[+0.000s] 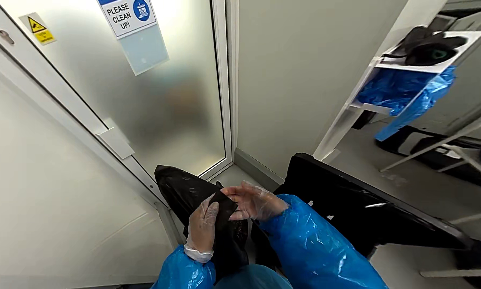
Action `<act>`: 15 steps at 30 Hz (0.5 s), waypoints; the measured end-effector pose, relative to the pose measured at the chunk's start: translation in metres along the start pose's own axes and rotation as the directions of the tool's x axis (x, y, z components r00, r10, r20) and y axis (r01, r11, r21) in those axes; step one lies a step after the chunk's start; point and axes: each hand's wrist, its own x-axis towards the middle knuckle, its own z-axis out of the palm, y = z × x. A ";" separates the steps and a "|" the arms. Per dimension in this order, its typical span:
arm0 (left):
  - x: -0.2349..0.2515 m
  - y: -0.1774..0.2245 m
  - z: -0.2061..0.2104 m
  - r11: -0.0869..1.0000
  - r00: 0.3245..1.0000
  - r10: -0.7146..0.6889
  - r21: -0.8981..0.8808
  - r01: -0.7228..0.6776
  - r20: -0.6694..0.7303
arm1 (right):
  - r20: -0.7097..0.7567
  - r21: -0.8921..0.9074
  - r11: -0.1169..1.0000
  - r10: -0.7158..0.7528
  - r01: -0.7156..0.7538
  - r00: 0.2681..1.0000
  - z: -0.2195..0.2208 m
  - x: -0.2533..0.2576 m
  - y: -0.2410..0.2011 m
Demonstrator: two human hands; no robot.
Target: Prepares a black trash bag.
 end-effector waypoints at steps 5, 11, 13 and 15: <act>0.000 -0.002 0.001 0.997 0.996 0.064 -0.043 -0.067 -0.057 | -0.005 0.137 0.978 -0.160 0.159 0.987 -0.010 0.002 0.031; 0.001 -0.005 0.000 0.977 0.961 0.213 0.039 -0.210 -0.175 | -0.294 -0.055 0.983 -0.185 0.177 0.938 0.018 -0.005 0.038; 0.003 -0.005 -0.001 0.978 0.956 0.210 0.035 -0.207 -0.206 | -0.294 -0.051 0.985 -0.175 0.168 0.940 0.021 -0.008 0.038; 0.003 -0.005 -0.002 0.981 0.957 0.194 0.011 -0.196 -0.216 | -0.296 -0.036 0.986 -0.167 0.164 0.940 0.025 -0.010 0.038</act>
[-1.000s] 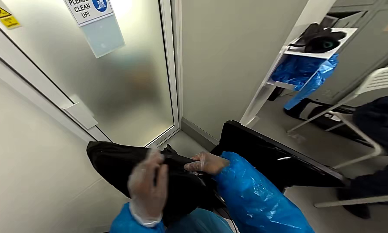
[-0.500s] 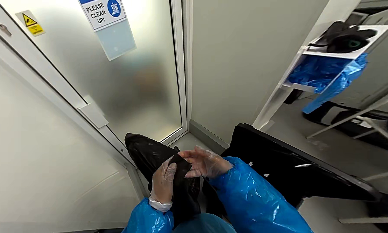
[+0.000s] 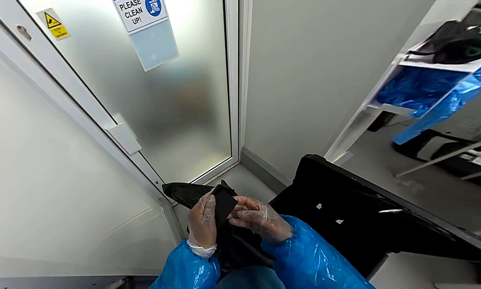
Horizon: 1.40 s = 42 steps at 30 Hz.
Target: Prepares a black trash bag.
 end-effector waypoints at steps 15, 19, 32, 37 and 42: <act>-0.003 0.002 0.005 0.999 0.998 -0.053 0.013 0.053 0.018 | -0.088 -0.140 0.989 -0.066 0.053 0.994 0.018 -0.012 -0.001; -0.004 0.003 0.005 1.000 1.000 -0.015 0.026 0.015 0.011 | -0.136 -0.191 0.980 -0.087 0.060 0.987 0.017 -0.014 -0.003; -0.010 0.007 0.012 0.994 0.995 -0.075 0.081 0.069 0.071 | -0.164 -0.174 0.980 -0.128 0.099 0.978 0.026 -0.017 0.003; -0.010 0.008 0.012 0.992 0.988 -0.105 0.080 0.096 0.116 | -0.145 -0.156 0.980 -0.146 0.123 0.979 0.025 -0.018 0.003; -0.010 0.008 0.013 0.985 0.975 -0.164 0.073 0.154 0.152 | -0.151 -0.179 0.977 -0.142 0.114 0.978 0.026 -0.018 0.002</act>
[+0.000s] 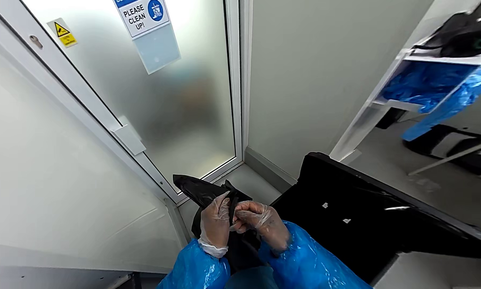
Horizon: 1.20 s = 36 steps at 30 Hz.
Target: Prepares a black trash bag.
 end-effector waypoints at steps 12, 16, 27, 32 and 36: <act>0.004 -0.004 0.000 0.997 0.997 -0.074 0.003 0.074 -0.013 | -0.072 -0.056 0.998 -0.045 0.041 0.996 0.004 0.002 0.008; 0.004 -0.004 0.002 0.997 0.997 -0.075 0.009 0.076 -0.033 | -0.068 -0.089 0.995 -0.049 0.043 0.997 0.003 0.003 0.011; 0.000 -0.010 0.005 0.988 0.982 0.157 0.021 -0.156 -0.104 | -0.113 -0.067 0.998 -0.027 0.019 0.993 0.006 0.006 0.012; -0.005 -0.012 -0.002 0.952 0.972 0.237 -0.204 -0.230 0.011 | -0.140 -0.002 0.998 -0.056 0.056 0.989 0.003 0.008 0.009; -0.009 0.002 -0.008 0.976 0.988 0.147 -0.165 -0.140 0.035 | -0.163 -0.001 0.997 -0.073 0.074 0.984 0.003 0.009 0.011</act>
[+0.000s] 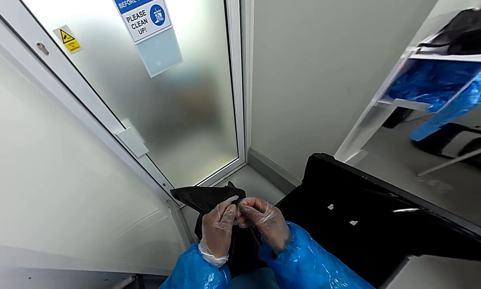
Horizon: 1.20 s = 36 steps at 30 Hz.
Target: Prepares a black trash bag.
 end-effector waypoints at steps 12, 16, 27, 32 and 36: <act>-0.004 0.006 -0.004 0.991 0.990 -0.094 -0.088 0.104 0.107 | -0.114 -0.150 0.982 -0.135 0.118 0.984 0.003 0.002 0.009; -0.004 0.009 -0.006 0.984 0.985 -0.118 -0.120 0.133 0.129 | -0.118 -0.184 0.978 -0.117 0.094 0.986 0.004 0.002 0.006; -0.003 0.014 -0.002 0.958 0.972 -0.229 -0.167 0.234 0.054 | -0.123 -0.276 0.960 -0.092 0.054 0.988 0.004 0.000 0.002; -0.002 0.014 0.000 0.956 0.970 -0.240 -0.168 0.242 0.032 | -0.137 -0.292 0.953 -0.125 0.081 0.983 0.005 -0.003 0.003; -0.003 0.014 0.000 0.957 0.972 -0.227 -0.173 0.235 0.061 | -0.155 -0.296 0.951 -0.142 0.092 0.978 0.004 -0.005 0.002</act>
